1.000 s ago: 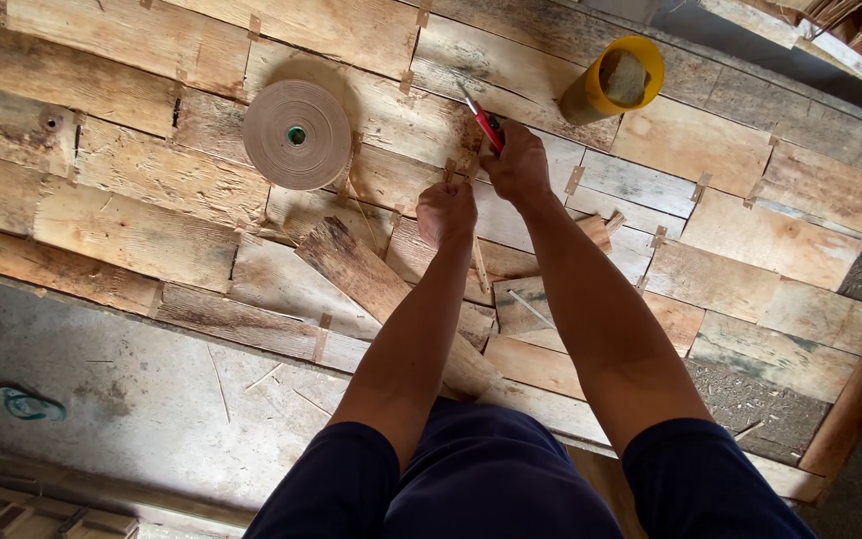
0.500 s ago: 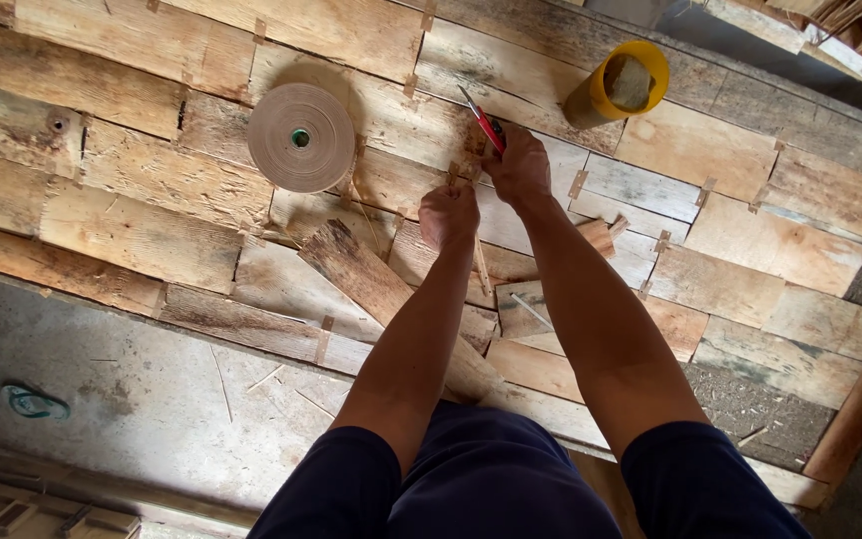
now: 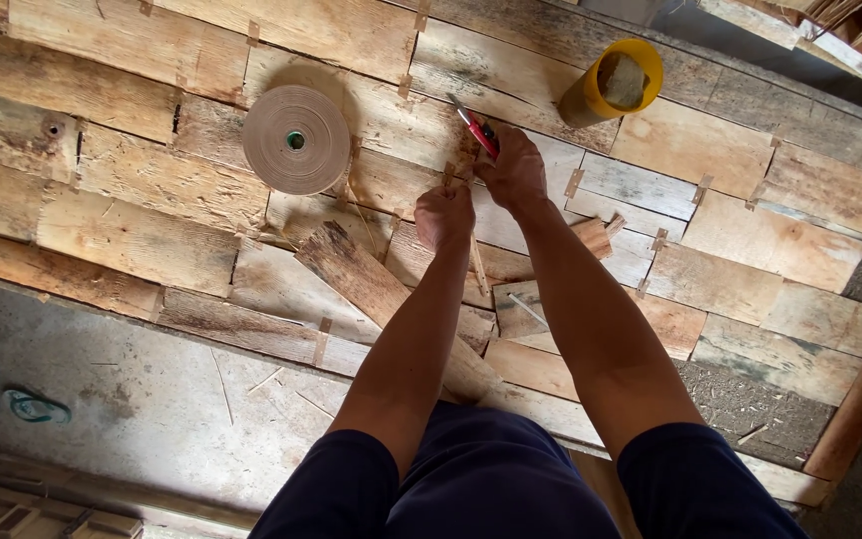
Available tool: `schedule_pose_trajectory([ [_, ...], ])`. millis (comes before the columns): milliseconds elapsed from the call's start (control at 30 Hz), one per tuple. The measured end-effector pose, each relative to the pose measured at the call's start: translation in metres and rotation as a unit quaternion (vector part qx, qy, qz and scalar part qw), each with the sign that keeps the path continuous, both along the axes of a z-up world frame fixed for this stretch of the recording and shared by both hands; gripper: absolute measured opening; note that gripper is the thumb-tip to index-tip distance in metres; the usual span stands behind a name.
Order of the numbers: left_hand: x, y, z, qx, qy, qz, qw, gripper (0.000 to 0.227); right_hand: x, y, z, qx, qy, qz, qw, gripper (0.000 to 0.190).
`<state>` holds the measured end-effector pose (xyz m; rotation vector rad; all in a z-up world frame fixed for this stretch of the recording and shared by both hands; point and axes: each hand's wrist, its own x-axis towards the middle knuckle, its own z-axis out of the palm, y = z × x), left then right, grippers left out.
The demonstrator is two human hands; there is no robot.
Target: Assembling and trimming thin wooden panels to fit together on a workbench.
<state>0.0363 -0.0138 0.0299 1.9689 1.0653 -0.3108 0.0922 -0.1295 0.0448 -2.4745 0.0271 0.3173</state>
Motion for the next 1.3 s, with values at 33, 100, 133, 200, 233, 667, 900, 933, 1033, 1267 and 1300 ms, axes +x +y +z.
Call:
schedule_pose_trajectory([
  [33, -0.001, 0.001, -0.001, 0.001, 0.000, 0.000, 1.000, 0.024, -0.002, 0.001, 0.002, 0.001, 0.000, 0.000, 1.000, 0.051],
  [100, -0.002, 0.001, -0.004, -0.003, 0.003, -0.004, 1.000, 0.030, -0.005, 0.001, 0.005, -0.030, -0.024, 0.042, 0.998, 0.060],
  [133, -0.001, 0.001, -0.006, -0.002, 0.003, -0.005, 1.000, 0.030, -0.006, 0.001, 0.002, -0.030, -0.024, 0.041, 0.998, 0.060],
  [200, 0.000, 0.001, -0.008, 0.004, 0.000, -0.004, 1.000, 0.024, -0.010, 0.003, -0.003, -0.010, -0.052, 0.030, 0.998, 0.060],
  [233, -0.002, 0.000, -0.009, 0.004, 0.000, -0.006, 1.000, 0.024, -0.011, 0.000, -0.007, -0.010, -0.053, 0.029, 0.998, 0.060],
  [667, 0.010, 0.021, 0.018, -0.228, 0.033, 0.034, 0.972, 0.027, -0.022, -0.018, 0.021, 0.115, -0.076, 0.048, 0.989, 0.043],
  [900, 0.005, 0.029, -0.063, -0.315, -0.016, 0.025, 0.948, 0.012, -0.056, -0.058, 0.050, -0.058, -0.139, 0.137, 0.979, 0.037],
  [933, 0.005, 0.029, -0.064, -0.316, -0.016, 0.023, 0.948, 0.012, -0.059, -0.062, 0.049, -0.059, -0.140, 0.136, 0.979, 0.037],
  [1033, 0.004, 0.032, -0.072, -0.326, -0.034, 0.025, 0.944, 0.010, -0.066, -0.068, 0.044, -0.123, -0.150, 0.164, 0.967, 0.036],
  [1267, 0.004, 0.033, -0.091, -0.343, -0.036, 0.015, 0.939, 0.009, -0.072, -0.058, 0.040, -0.114, -0.166, 0.140, 0.970, 0.036],
  [1300, 0.004, 0.033, -0.094, -0.342, -0.033, 0.013, 0.939, 0.010, -0.073, -0.058, 0.039, -0.107, -0.169, 0.138, 0.970, 0.037],
])
